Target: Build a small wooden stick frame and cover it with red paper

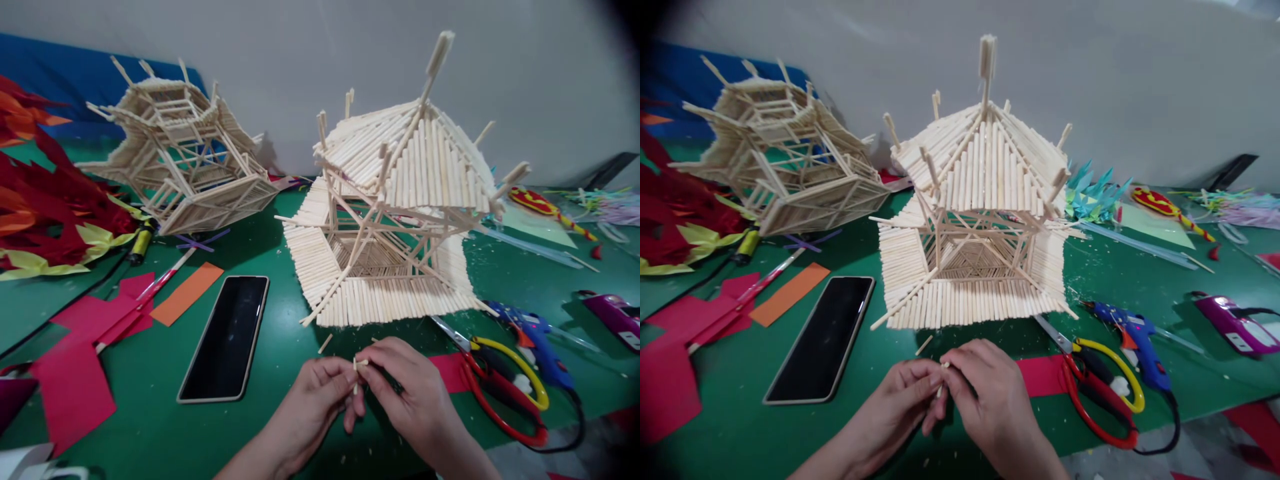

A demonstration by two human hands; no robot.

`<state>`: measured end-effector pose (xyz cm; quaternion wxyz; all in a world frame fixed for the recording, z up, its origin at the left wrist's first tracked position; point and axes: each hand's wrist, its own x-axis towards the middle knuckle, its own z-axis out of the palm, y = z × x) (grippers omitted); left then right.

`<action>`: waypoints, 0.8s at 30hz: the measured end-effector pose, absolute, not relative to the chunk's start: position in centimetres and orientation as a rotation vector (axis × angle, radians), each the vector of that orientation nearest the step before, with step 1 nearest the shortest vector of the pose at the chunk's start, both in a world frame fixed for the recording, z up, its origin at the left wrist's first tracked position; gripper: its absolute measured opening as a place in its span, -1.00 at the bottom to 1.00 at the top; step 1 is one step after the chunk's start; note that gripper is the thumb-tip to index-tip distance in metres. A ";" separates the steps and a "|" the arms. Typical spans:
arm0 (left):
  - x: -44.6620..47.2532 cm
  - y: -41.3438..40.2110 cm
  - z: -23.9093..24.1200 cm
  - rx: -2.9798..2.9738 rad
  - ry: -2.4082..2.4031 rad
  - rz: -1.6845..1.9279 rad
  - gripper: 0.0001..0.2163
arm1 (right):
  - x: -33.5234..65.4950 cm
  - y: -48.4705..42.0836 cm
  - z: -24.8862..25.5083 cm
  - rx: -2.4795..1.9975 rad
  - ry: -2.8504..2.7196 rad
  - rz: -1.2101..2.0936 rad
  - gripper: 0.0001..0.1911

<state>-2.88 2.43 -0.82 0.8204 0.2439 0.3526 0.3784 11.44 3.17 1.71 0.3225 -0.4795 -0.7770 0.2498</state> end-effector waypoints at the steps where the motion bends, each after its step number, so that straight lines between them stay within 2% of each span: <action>1: -2.9 2.4 -0.8 0.517 0.751 0.806 -0.82 | 11.4 3.2 1.7 -1.260 -2.041 0.655 -0.84; 8: -2.9 2.6 -0.8 0.489 0.741 0.802 -0.83 | 11.5 3.2 1.6 -1.251 -2.014 0.709 -0.82; 12: -3.0 2.6 -0.6 0.428 0.709 0.796 -0.85 | 12.1 3.1 1.7 -1.313 -1.872 0.870 -0.65; 16: -3.0 2.6 -0.5 0.381 0.658 0.771 -0.85 | 12.5 2.7 1.8 -1.325 -1.773 0.944 -0.64; 21: -3.3 2.7 -0.6 0.316 0.629 0.792 -0.89 | 12.1 2.1 1.5 -1.349 -1.867 1.012 -0.39; 24: -3.3 2.7 -0.6 0.301 0.641 0.803 -0.91 | 11.7 2.0 1.2 -1.309 -1.891 1.011 -0.43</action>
